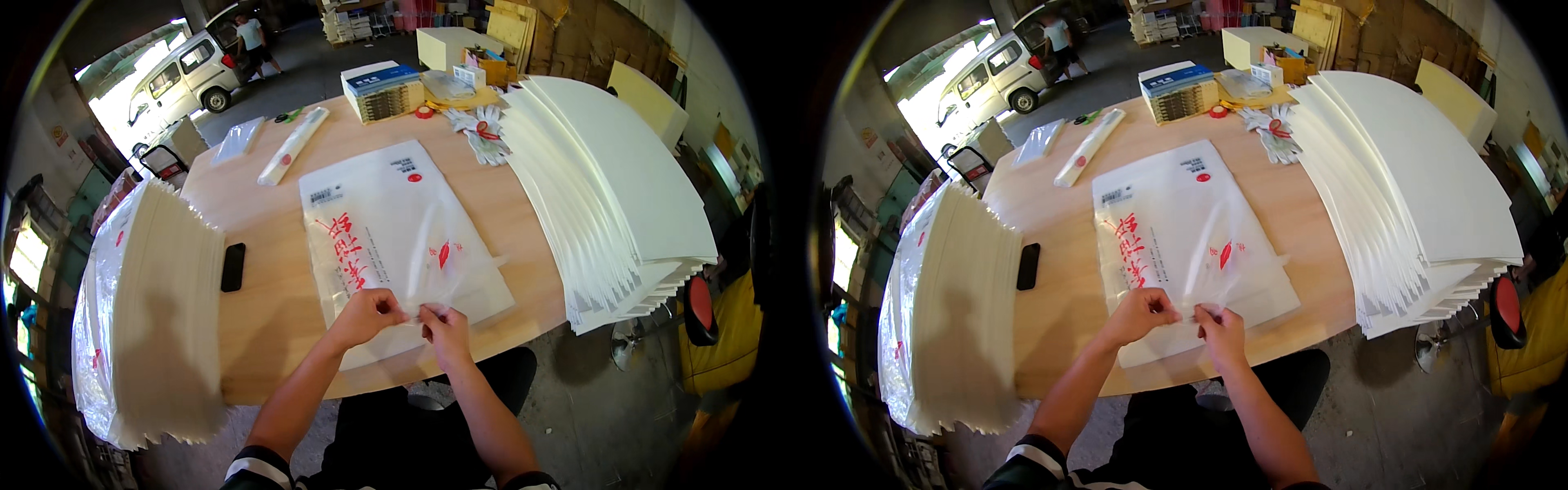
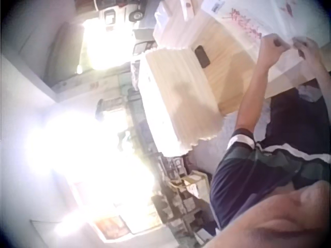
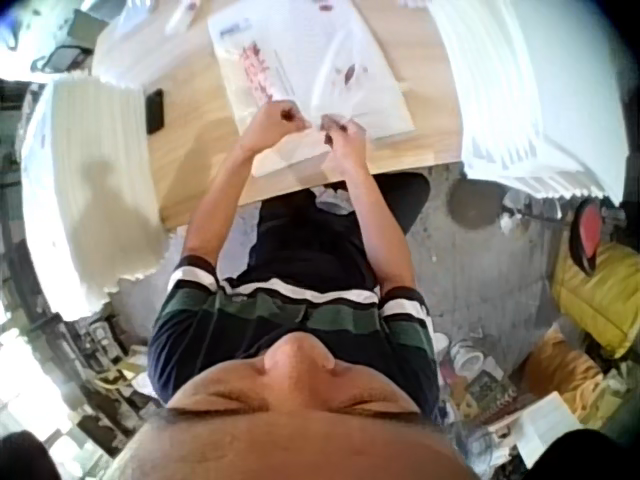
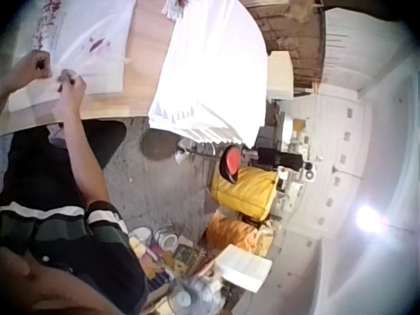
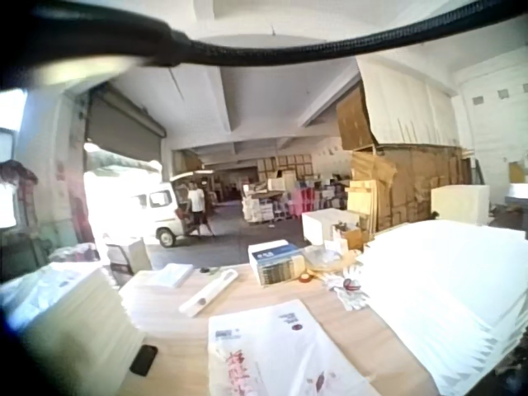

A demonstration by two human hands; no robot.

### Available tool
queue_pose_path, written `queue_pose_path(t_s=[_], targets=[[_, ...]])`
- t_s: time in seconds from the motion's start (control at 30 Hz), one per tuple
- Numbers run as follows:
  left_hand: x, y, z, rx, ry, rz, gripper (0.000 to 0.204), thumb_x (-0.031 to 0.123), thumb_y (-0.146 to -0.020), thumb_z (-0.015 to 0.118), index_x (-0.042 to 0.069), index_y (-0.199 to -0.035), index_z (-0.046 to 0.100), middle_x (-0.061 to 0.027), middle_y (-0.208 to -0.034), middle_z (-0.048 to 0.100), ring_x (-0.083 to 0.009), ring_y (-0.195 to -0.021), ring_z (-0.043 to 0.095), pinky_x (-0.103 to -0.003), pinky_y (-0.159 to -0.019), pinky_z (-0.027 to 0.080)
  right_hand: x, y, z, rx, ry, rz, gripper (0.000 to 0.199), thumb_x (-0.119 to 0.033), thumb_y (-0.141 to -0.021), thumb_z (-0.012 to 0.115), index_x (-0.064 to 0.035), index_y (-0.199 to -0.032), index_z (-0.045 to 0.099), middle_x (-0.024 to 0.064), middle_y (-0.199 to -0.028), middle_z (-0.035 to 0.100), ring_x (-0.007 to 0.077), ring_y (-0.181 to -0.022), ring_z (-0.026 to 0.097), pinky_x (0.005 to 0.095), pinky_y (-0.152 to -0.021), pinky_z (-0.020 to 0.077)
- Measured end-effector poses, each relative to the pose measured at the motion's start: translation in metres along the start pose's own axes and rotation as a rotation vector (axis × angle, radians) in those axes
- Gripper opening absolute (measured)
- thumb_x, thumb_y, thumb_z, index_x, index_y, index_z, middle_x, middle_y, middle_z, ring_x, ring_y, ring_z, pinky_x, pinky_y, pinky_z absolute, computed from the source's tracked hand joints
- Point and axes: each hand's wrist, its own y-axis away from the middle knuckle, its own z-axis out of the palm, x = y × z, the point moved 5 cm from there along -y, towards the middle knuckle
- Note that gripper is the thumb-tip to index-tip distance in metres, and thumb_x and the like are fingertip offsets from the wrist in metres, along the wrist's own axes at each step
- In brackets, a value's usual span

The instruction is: The person places white paper sheets into plastic bags, seals the bags by folding them, and stacks the completed bags in a pile on the worktable.

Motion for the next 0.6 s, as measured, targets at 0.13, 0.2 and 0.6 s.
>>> queue_pose_path(t_s=[0.13,0.2,0.6], targets=[[-0.021,-0.006,-0.054,0.383,0.323,0.134,0.006,0.001,-0.091,0.061,0.003,-0.088,0.056,-0.0076,-0.084,0.067,-0.0147,-0.075,0.066,-0.028,-0.065,0.052,0.013,0.005,-0.043,0.242,-0.193,-0.021,0.011,-0.01,-0.091,0.066,-0.0008,-0.098,0.064,0.0033,-0.08,0.063,0.0099,-0.061,0.053,0.0232,-0.054,0.0402],[-0.022,0.0,-0.083,0.489,0.69,0.136,0.006,0.001,-0.094,0.055,0.005,-0.091,0.052,-0.0086,-0.091,0.066,-0.0157,-0.079,0.065,-0.028,-0.066,0.052,0.015,0.007,-0.078,0.334,-0.385,-0.109,0.011,-0.008,-0.093,0.062,-0.0018,-0.102,0.062,0.0052,-0.084,0.063,0.0138,-0.07,0.058,0.0258,-0.061,0.0461],[0.025,0.05,-0.042,-0.046,-0.059,0.207,0.025,0.001,-0.079,0.062,0.006,-0.104,0.064,-0.0051,-0.089,0.063,-0.0147,-0.075,0.057,-0.03,-0.065,0.045,-0.067,0.045,-0.043,-0.166,-0.225,-0.081,0.029,-0.006,-0.086,0.059,-0.0035,-0.115,0.056,0.0085,-0.11,0.063,0.0212,-0.093,0.061,0.0346,-0.077,0.0529]])
